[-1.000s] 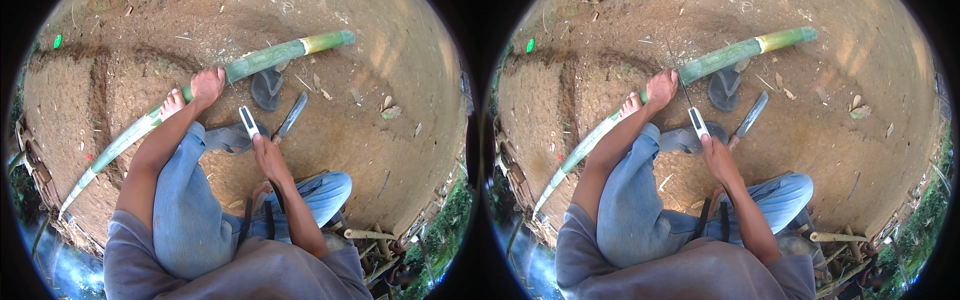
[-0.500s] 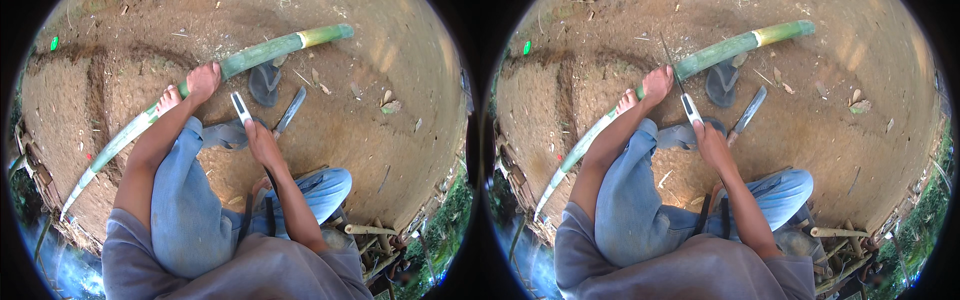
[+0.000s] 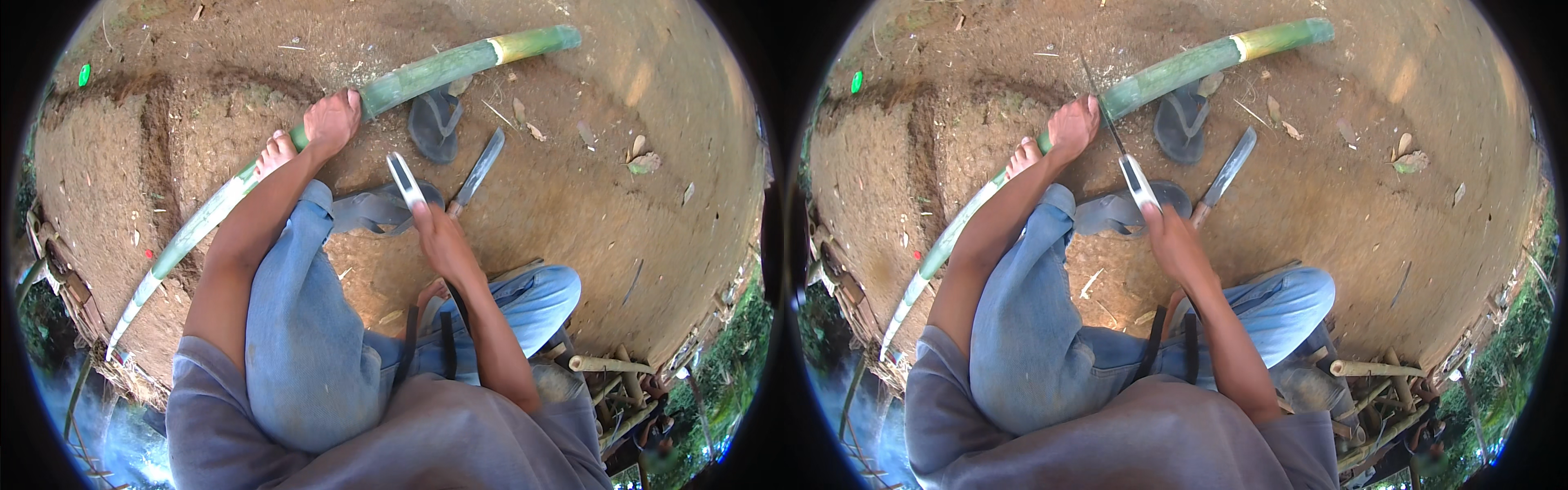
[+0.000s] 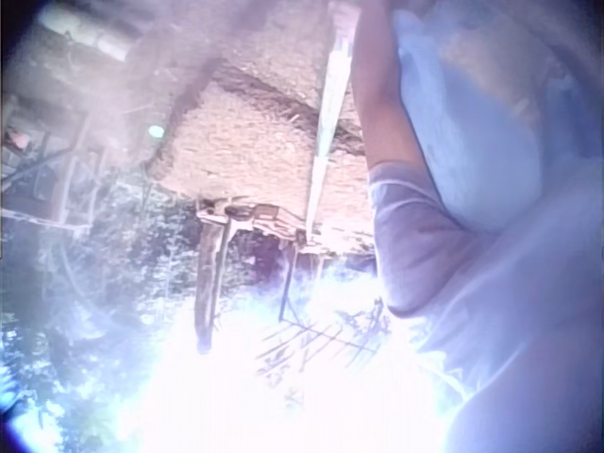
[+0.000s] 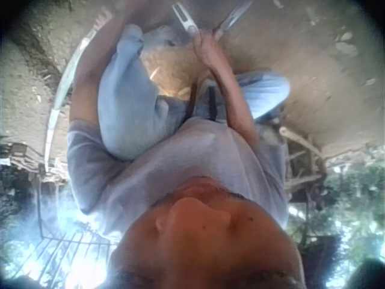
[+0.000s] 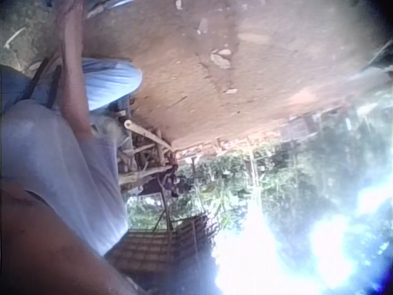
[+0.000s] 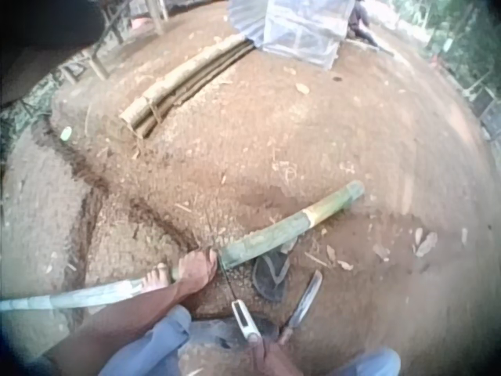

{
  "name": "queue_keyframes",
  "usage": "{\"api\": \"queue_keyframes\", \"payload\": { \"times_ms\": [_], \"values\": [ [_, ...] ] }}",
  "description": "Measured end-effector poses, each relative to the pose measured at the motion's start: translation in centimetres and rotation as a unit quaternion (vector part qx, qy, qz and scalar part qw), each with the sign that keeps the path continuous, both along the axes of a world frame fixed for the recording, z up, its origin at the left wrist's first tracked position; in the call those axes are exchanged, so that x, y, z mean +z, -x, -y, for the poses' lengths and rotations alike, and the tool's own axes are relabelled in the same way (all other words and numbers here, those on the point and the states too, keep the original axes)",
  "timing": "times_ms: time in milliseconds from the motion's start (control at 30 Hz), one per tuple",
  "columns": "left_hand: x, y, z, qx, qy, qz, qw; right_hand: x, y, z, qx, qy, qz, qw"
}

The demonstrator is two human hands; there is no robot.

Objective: The person measures a long green bamboo pole with a tape measure and marks a cut line. They then use a hand saw to cut the bamboo pole at the marked point while sitting on the ground.

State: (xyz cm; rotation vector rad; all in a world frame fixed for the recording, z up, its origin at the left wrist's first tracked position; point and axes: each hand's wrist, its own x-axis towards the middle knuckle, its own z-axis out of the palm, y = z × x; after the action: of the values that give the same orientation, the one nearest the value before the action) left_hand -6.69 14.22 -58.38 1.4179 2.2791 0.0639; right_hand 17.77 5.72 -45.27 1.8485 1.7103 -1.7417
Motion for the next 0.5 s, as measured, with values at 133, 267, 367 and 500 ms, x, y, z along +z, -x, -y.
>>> {"api": "queue_keyframes", "payload": {
  "times_ms": [133, 267, 367, 500],
  "values": [
    [0.8, 0.0, -0.6, -0.014, 0.013, 0.025, 0.999, -1.4, -1.2, 1.8, -0.002, -0.05, -0.002, 0.999],
    [-0.8, 1.4, 0.2, -0.074, -0.013, 0.077, 0.994, -5.1, 2.8, -3.3, 0.007, -0.08, 0.003, 0.997],
    [-0.3, 2.9, 2.0, -0.164, 0.0, 0.071, 0.984, -2.2, 1.0, -0.9, 0.007, -0.071, -0.013, 0.997],
    [1.5, 1.9, 0.8, -0.121, 0.058, 0.072, 0.988, 2.9, -2.0, 2.6, -0.008, 0.023, 0.002, 1.0]
  ]
}}
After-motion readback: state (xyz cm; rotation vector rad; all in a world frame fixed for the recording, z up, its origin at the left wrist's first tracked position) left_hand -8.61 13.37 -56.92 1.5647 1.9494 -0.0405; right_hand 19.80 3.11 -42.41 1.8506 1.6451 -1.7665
